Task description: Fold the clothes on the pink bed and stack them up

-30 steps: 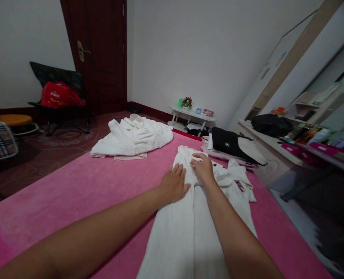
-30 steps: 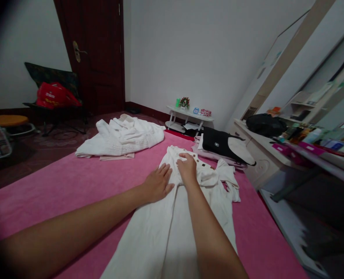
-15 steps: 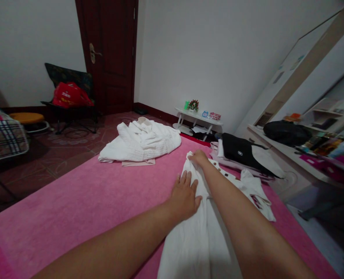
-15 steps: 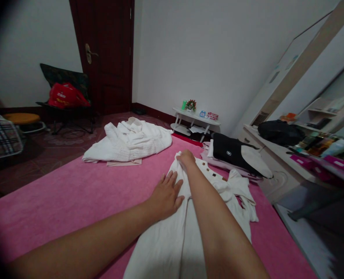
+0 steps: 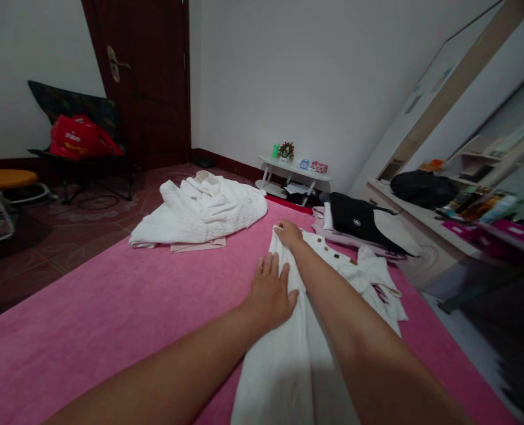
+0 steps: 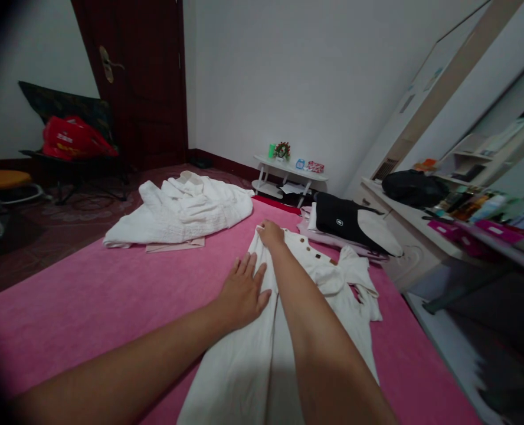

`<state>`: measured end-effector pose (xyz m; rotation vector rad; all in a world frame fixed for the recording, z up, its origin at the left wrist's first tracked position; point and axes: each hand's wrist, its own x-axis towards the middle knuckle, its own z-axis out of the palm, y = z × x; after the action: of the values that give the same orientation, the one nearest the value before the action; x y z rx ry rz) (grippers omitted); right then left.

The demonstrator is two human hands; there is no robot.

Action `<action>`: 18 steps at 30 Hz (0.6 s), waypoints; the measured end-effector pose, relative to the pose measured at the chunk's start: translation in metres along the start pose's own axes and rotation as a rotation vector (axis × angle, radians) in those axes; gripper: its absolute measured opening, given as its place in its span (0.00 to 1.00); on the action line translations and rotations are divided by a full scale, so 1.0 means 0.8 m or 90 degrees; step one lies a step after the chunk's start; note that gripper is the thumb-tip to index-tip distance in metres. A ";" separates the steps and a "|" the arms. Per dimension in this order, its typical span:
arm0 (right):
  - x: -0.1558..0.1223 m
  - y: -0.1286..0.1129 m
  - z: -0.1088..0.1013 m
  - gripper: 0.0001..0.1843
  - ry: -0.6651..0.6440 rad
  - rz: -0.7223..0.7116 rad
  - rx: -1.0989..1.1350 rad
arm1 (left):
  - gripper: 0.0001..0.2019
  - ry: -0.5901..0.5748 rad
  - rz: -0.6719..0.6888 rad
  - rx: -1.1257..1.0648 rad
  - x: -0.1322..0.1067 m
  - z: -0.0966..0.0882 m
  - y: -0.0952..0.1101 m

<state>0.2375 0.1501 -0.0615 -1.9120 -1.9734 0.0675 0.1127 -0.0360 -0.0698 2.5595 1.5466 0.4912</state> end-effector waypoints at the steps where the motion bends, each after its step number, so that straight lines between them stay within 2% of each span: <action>1: 0.000 0.002 -0.008 0.11 -0.021 -0.015 0.002 | 0.33 -0.003 0.001 0.004 0.000 0.000 0.000; 5: -0.014 0.023 -0.055 0.19 -0.060 -0.064 0.005 | 0.32 0.011 0.020 0.015 -0.001 0.002 -0.002; 8: -0.049 0.058 -0.102 0.15 -0.033 -0.058 -0.009 | 0.31 0.019 0.026 0.020 -0.002 0.004 -0.004; 10: -0.081 0.089 -0.131 0.15 0.015 -0.038 -0.006 | 0.31 0.025 0.027 0.023 -0.003 0.004 -0.003; 12: -0.119 0.123 -0.156 0.17 0.096 -0.006 0.029 | 0.31 0.026 0.029 0.026 -0.004 0.003 -0.002; 15: -0.178 0.168 -0.184 0.18 0.188 0.059 0.068 | 0.30 0.023 0.032 0.032 -0.004 0.002 -0.001; 16: -0.197 0.178 -0.191 0.17 0.176 0.083 0.069 | 0.29 0.025 0.033 0.034 -0.004 0.003 0.000; 18: -0.233 0.184 -0.201 0.12 0.091 0.118 0.088 | 0.29 0.032 0.037 0.038 -0.004 0.004 0.000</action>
<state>0.4261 -0.0585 -0.0025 -1.9468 -1.6537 0.1123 0.1121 -0.0388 -0.0738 2.6635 1.5285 0.5285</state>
